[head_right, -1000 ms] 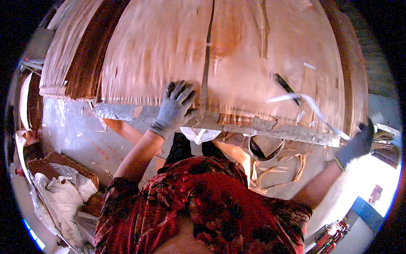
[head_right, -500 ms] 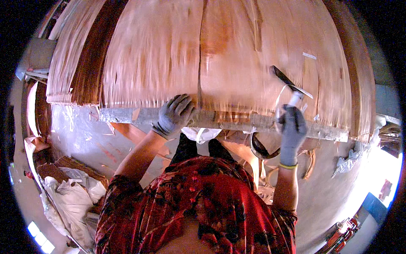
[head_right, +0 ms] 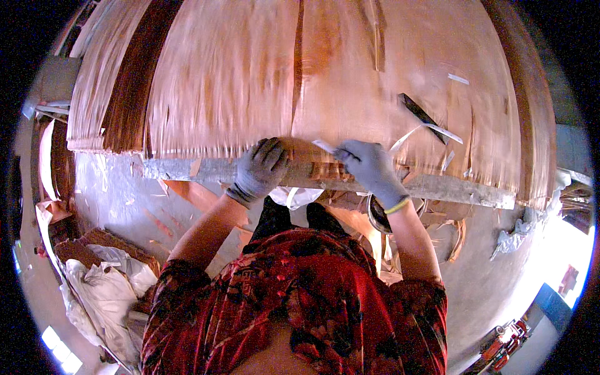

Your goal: The person applies thin wood veneer strips to a large curved wooden surface. They smooth the veneer, trim the edges with a utility knife, and secure the strips in place with small white clips.

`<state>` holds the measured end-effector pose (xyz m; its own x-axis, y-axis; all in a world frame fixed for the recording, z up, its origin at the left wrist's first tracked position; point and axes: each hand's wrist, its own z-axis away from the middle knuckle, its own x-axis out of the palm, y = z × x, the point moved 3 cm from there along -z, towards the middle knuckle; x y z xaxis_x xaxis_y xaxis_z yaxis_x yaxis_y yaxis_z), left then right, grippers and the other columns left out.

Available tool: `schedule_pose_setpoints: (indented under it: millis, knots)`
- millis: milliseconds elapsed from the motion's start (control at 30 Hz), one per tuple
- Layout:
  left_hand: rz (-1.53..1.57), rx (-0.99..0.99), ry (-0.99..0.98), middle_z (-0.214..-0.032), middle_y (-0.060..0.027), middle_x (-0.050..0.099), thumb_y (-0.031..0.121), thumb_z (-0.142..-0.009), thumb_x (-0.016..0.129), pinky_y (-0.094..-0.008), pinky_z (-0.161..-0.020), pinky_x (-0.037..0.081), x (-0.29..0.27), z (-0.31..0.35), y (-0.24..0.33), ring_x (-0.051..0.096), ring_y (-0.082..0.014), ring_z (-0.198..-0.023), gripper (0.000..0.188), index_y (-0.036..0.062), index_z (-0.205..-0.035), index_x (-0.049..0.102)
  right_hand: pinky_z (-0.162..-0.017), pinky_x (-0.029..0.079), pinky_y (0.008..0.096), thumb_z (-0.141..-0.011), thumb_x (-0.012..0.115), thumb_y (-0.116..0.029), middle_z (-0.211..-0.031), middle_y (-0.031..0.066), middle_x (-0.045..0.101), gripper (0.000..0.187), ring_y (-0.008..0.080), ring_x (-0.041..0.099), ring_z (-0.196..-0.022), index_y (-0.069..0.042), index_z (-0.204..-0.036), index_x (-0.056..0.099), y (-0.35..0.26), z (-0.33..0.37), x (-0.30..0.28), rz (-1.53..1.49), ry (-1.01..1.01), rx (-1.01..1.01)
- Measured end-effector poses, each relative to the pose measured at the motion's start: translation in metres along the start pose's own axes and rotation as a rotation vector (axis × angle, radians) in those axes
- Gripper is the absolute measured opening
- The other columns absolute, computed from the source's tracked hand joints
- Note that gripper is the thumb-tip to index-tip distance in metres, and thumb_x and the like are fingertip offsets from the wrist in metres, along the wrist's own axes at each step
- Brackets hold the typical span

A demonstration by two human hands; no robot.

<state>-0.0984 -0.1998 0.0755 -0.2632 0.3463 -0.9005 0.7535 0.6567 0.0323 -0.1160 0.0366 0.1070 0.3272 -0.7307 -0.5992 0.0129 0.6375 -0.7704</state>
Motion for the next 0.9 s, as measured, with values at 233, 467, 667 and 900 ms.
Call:
schedule_pose_setpoints:
  millis: [233, 467, 667, 900]
  knots:
    - [0.172, -0.208, 0.003, -0.106, -0.0093, 0.055, 0.016, -0.067, 0.065, -0.0451, -0.087, 0.045, -0.004, -0.002, 0.001, 0.051, -0.0301, -0.104, 0.026, 0.0057, -0.091, 0.063, -0.065, 0.048, 0.0448, -0.081, 0.056, -0.037, -0.075, 0.0143, 0.063, 0.026, 0.0350, 0.062, -0.072, -0.013, -0.084, 0.066, -0.028, -0.053, 0.030, 0.279, -0.235, -0.120]
    - [0.182, -0.251, -0.016, -0.107, -0.0078, 0.053, 0.018, -0.072, 0.065, -0.0464, -0.088, 0.044, -0.007, 0.000, 0.001, 0.051, -0.0305, -0.105, 0.027, 0.0062, -0.097, 0.065, -0.067, 0.049, 0.0461, -0.079, 0.057, -0.040, -0.075, 0.0170, 0.064, 0.032, 0.0360, 0.062, -0.074, -0.009, -0.078, 0.067, -0.041, -0.069, 0.048, 0.396, -0.273, -0.059]
    - [0.177, -0.277, -0.061, -0.111, -0.0066, 0.054, 0.017, -0.073, 0.064, -0.0484, -0.090, 0.041, -0.014, -0.002, 0.002, 0.051, -0.0307, -0.107, 0.029, 0.0078, -0.100, 0.064, -0.064, 0.049, 0.0449, -0.076, 0.060, -0.042, -0.072, 0.0183, 0.062, 0.036, 0.0364, 0.062, -0.070, -0.007, -0.073, 0.067, -0.041, -0.070, 0.050, 0.432, -0.216, -0.028]
    - [0.166, -0.324, 0.043, -0.120, -0.0086, 0.053, 0.019, -0.073, 0.065, -0.0506, -0.093, 0.037, -0.021, 0.015, 0.007, 0.043, -0.0318, -0.116, 0.051, 0.0059, -0.120, 0.050, -0.062, 0.049, 0.0437, -0.075, 0.061, -0.038, -0.070, 0.0181, 0.062, 0.032, 0.0350, 0.062, -0.067, -0.007, -0.069, 0.066, -0.046, -0.071, 0.049, 0.423, -0.273, 0.005]
